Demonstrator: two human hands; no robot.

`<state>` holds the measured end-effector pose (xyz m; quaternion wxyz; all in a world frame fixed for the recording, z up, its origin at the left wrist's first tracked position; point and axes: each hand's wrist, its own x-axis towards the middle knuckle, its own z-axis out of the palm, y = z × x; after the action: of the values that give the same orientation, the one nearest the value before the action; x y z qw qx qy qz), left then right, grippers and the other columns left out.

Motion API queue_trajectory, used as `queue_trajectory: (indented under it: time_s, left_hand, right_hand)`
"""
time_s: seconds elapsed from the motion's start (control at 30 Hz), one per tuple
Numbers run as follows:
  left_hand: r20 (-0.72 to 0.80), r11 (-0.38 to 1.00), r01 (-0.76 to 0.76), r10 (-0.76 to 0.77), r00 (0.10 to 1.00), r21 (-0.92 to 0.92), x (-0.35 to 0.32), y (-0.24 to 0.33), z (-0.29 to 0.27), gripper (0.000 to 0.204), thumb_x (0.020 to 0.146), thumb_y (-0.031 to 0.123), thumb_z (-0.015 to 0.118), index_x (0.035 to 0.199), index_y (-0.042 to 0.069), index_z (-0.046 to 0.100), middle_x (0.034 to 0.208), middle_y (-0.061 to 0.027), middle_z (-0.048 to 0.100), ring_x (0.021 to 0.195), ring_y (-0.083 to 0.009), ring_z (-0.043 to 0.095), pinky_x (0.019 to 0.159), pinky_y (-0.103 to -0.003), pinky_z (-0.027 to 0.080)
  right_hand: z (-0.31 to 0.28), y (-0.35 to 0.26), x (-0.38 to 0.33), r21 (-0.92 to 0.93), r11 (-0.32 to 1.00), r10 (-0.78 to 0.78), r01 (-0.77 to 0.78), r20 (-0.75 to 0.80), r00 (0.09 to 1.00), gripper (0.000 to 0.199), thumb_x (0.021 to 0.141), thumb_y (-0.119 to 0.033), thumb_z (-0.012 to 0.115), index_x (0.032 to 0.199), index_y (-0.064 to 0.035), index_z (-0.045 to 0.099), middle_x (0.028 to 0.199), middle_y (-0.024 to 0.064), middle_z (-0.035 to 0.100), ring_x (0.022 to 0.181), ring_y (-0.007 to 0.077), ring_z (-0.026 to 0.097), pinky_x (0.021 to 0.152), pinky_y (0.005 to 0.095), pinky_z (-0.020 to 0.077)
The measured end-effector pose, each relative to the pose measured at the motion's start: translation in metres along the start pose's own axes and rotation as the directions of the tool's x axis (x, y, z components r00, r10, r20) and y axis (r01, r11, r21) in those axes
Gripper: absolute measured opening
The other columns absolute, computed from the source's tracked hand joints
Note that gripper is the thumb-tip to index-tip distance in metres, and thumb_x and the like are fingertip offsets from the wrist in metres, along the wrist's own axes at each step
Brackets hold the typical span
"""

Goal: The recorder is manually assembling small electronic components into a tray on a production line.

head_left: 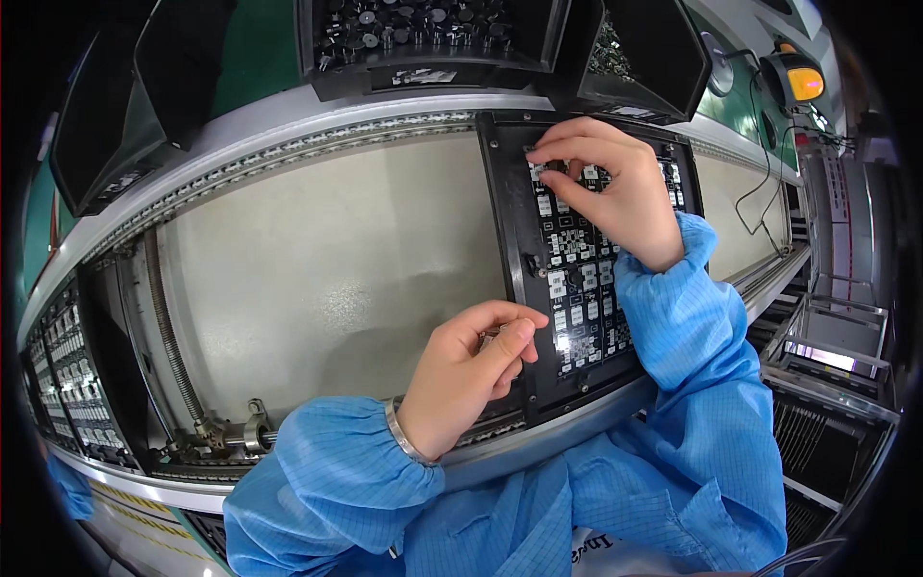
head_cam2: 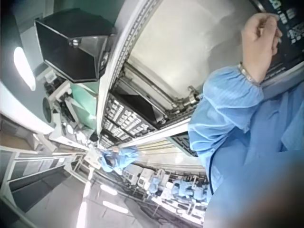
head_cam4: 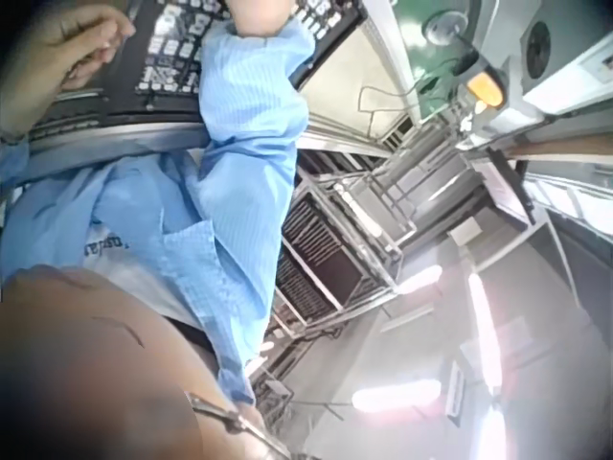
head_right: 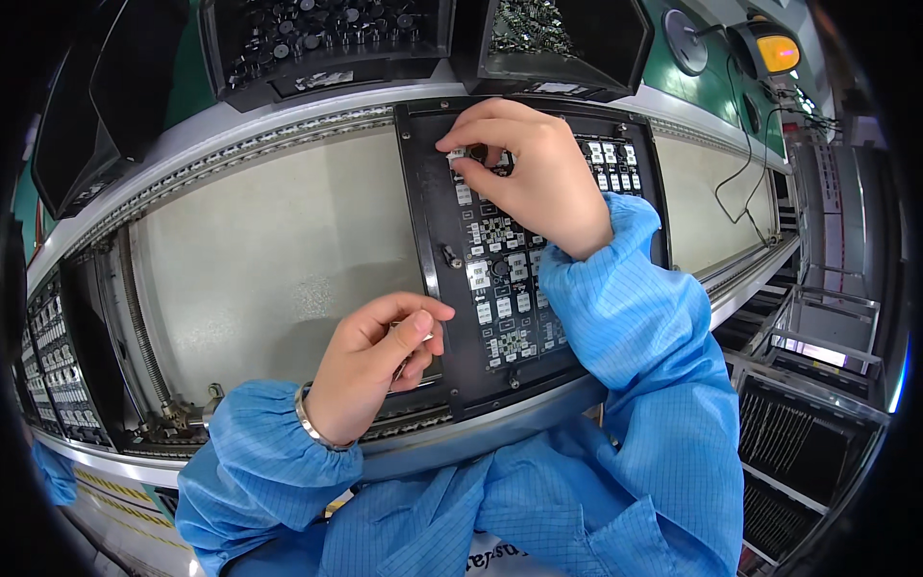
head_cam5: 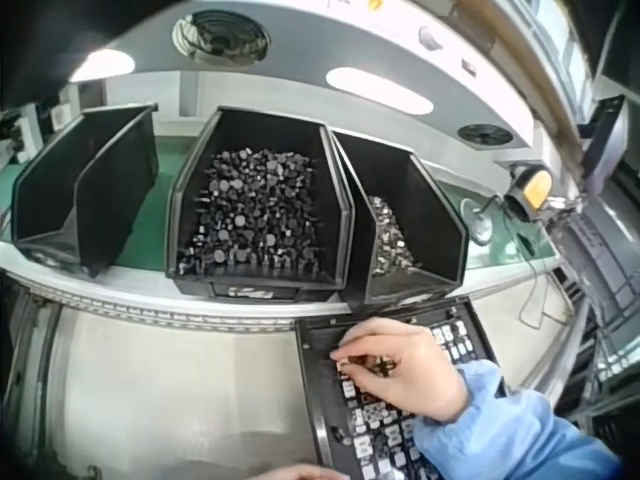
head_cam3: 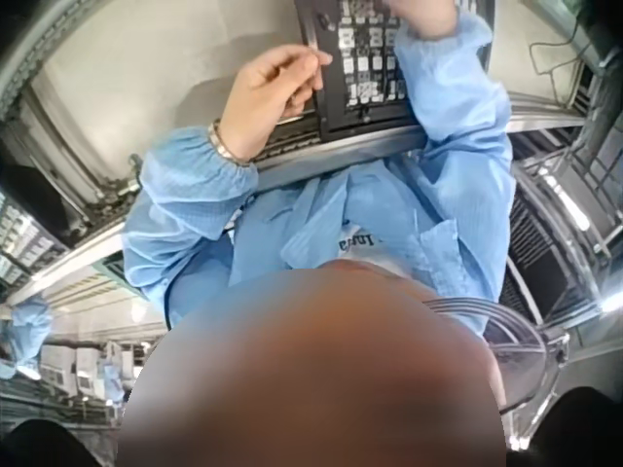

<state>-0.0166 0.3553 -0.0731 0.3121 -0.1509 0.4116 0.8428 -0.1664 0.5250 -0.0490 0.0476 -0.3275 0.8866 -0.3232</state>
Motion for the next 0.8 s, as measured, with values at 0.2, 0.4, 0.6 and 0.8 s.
queue_trajectory:
  time_s: [0.2, 0.4, 0.6, 0.8]
  left_hand:
    - [-0.004, 1.000, -0.003, 0.003, 1.000, -0.021, 0.003, -0.001, 0.001, 0.022, 0.094, 0.022, 0.055, 0.104, 0.003, 0.060, 0.076, 0.0008, 0.055, 0.058, -0.0031, 0.042, 0.049, -0.017, 0.032]
    - [-0.012, 1.000, 0.009, -0.010, 1.000, -0.014, 0.004, -0.002, 0.004, 0.022, 0.093, 0.022, 0.056, 0.104, 0.003, 0.061, 0.075, 0.0005, 0.055, 0.057, -0.0030, 0.042, 0.049, -0.017, 0.032]
    - [-0.027, 1.000, 0.004, -0.004, 1.000, 0.004, 0.006, -0.001, 0.006, 0.023, 0.093, 0.023, 0.057, 0.103, 0.003, 0.061, 0.075, 0.0008, 0.055, 0.058, -0.0030, 0.043, 0.049, -0.016, 0.033]
    - [-0.060, 1.000, -0.026, 0.025, 0.998, -0.001, 0.006, -0.001, 0.009, 0.024, 0.093, 0.024, 0.057, 0.103, 0.003, 0.061, 0.074, 0.0009, 0.055, 0.058, -0.0032, 0.043, 0.049, -0.016, 0.033]
  right_hand:
    - [0.003, 0.006, 0.000, -0.067, 0.984, -0.169, 0.163, -0.100, 0.981, 0.022, 0.072, 0.006, 0.065, 0.092, -0.0019, 0.069, 0.098, 0.0092, 0.065, 0.079, 0.0174, 0.061, 0.072, 0.0262, 0.0503]
    - [0.007, 0.002, -0.002, -0.184, 0.974, -0.154, 0.136, -0.087, 0.984, 0.028, 0.070, 0.007, 0.065, 0.095, -0.0033, 0.066, 0.097, 0.0082, 0.064, 0.082, 0.0201, 0.062, 0.073, 0.0280, 0.0503]
    - [0.011, 0.006, -0.003, -0.291, 0.938, -0.226, 0.186, -0.109, 0.968, 0.032, 0.070, 0.006, 0.066, 0.101, -0.0034, 0.062, 0.093, 0.0087, 0.063, 0.083, 0.0224, 0.062, 0.074, 0.0305, 0.0503]
    - [0.012, 0.005, -0.003, -0.273, 0.947, -0.208, 0.170, -0.115, 0.971, 0.032, 0.070, 0.005, 0.066, 0.100, -0.0039, 0.062, 0.092, 0.0092, 0.063, 0.083, 0.0235, 0.062, 0.075, 0.0312, 0.0506]
